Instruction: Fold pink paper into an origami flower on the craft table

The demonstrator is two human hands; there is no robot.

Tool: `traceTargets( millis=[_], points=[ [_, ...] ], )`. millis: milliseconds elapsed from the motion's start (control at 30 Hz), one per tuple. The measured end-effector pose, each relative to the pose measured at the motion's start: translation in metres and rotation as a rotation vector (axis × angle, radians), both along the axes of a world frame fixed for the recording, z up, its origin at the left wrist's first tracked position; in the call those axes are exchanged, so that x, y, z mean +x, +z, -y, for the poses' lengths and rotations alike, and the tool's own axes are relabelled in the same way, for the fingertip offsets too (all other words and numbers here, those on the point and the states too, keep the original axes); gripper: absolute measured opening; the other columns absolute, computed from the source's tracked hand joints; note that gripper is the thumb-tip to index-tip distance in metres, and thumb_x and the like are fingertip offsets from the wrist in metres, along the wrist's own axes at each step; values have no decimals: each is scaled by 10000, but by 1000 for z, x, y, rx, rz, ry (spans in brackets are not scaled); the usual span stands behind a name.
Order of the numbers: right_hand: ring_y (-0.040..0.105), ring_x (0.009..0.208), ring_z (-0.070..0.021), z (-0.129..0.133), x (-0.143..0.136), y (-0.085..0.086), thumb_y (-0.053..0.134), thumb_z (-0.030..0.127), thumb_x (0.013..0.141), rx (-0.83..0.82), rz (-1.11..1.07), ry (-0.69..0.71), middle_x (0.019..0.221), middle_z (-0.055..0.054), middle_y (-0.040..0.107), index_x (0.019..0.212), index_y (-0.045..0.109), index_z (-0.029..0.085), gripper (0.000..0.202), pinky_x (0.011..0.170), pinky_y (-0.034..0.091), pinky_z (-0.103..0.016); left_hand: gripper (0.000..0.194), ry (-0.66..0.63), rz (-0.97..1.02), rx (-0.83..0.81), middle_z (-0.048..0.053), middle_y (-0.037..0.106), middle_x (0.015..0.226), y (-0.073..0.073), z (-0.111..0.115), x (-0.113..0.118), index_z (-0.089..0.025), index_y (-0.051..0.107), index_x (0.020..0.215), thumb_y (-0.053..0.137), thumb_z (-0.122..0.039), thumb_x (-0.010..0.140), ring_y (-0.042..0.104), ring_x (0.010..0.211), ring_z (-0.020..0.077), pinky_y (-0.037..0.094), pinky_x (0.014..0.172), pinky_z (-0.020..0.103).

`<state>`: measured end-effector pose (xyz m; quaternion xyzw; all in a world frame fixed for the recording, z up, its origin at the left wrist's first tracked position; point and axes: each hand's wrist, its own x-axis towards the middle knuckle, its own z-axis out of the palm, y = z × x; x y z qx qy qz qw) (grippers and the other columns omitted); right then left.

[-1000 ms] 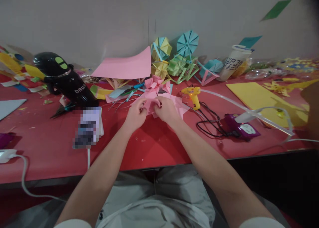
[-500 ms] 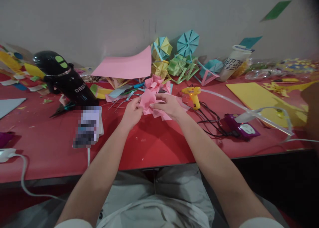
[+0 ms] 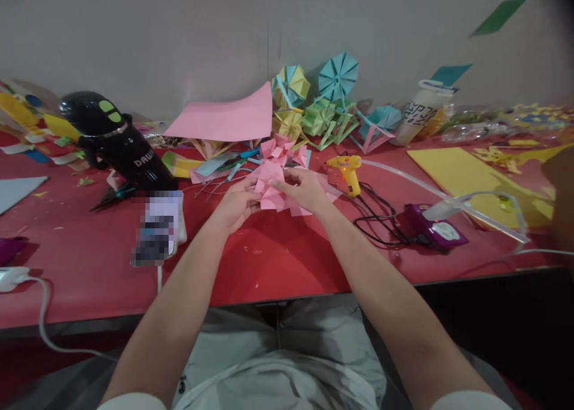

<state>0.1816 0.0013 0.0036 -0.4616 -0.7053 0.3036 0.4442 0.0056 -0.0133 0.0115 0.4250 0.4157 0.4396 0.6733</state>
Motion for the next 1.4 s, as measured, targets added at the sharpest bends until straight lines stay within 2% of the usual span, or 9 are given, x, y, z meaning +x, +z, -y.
traceTargets(
  millis=[267, 433, 567, 767, 900, 1033, 1167, 1267, 1400],
  points=[
    [357, 601, -98, -1, 0, -2, 572, 501, 834, 14, 11, -8, 618, 26, 374, 574, 392, 191, 443, 570, 310, -260, 441, -63, -10, 26, 92, 711, 946, 0, -1, 0, -108, 664, 1080, 572, -6, 661, 675, 849, 160, 521, 778, 270],
    [356, 611, -98, 0, -1, 0, 614, 527, 793, -5, -6, -6, 645, 19, 421, 615, 469, 183, 414, 570, 314, -257, 394, 31, -62, 7, 69, 707, 888, 1, -1, -1, -114, 694, 980, 568, 13, 629, 671, 794, 141, 511, 698, 227],
    [355, 604, -95, 1, -1, 0, 681, 543, 724, -97, -20, 25, 654, 25, 417, 642, 478, 185, 420, 543, 299, -253, 360, 69, -87, -8, 59, 704, 821, 1, -2, -1, -120, 700, 947, 586, -9, 624, 667, 746, 147, 521, 673, 244],
    [323, 579, -88, 0, 0, -3, 607, 446, 799, -106, 14, 0, 613, 42, 342, 594, 382, 197, 393, 534, 257, -254, 311, 109, -121, 30, 41, 672, 747, 0, -3, 0, -120, 666, 855, 592, 5, 580, 643, 666, 137, 509, 628, 243],
    [300, 565, -81, 0, -2, -4, 603, 403, 798, -86, -3, -15, 598, 49, 328, 582, 351, 202, 388, 533, 248, -257, 278, 192, -107, 65, 4, 649, 708, -2, -3, 0, -159, 623, 809, 617, -4, 578, 613, 619, 114, 487, 588, 221],
    [300, 562, -80, -1, -3, -6, 604, 402, 798, -72, -21, -29, 592, 52, 311, 575, 335, 204, 401, 528, 250, -255, 151, 166, -135, 47, 27, 661, 725, -1, -3, -2, -135, 668, 698, 612, -25, 611, 595, 639, 100, 492, 631, 225],
    [336, 575, -89, -1, -3, -4, 585, 461, 821, -37, -31, -24, 605, 37, 355, 580, 375, 199, 414, 533, 283, -258, 196, 121, -112, 8, 64, 701, 822, 3, -2, -5, -123, 734, 771, 611, -30, 651, 629, 706, 112, 520, 734, 260],
    [396, 611, -103, 0, -3, -1, 622, 521, 788, -31, -29, -13, 650, 15, 434, 619, 442, 193, 410, 549, 332, -258, 221, 106, -95, 1, 70, 705, 827, 5, -2, -6, -120, 739, 795, 597, -10, 667, 631, 697, 109, 527, 747, 267],
    [502, 708, -137, -1, -2, -1, 670, 576, 716, -72, -37, 38, 792, -30, 565, 781, 592, 179, 410, 620, 429, -275, 218, 97, -96, -4, 67, 692, 772, 5, -3, -8, -112, 736, 807, 579, -16, 689, 617, 661, 111, 539, 764, 290]
  ],
)
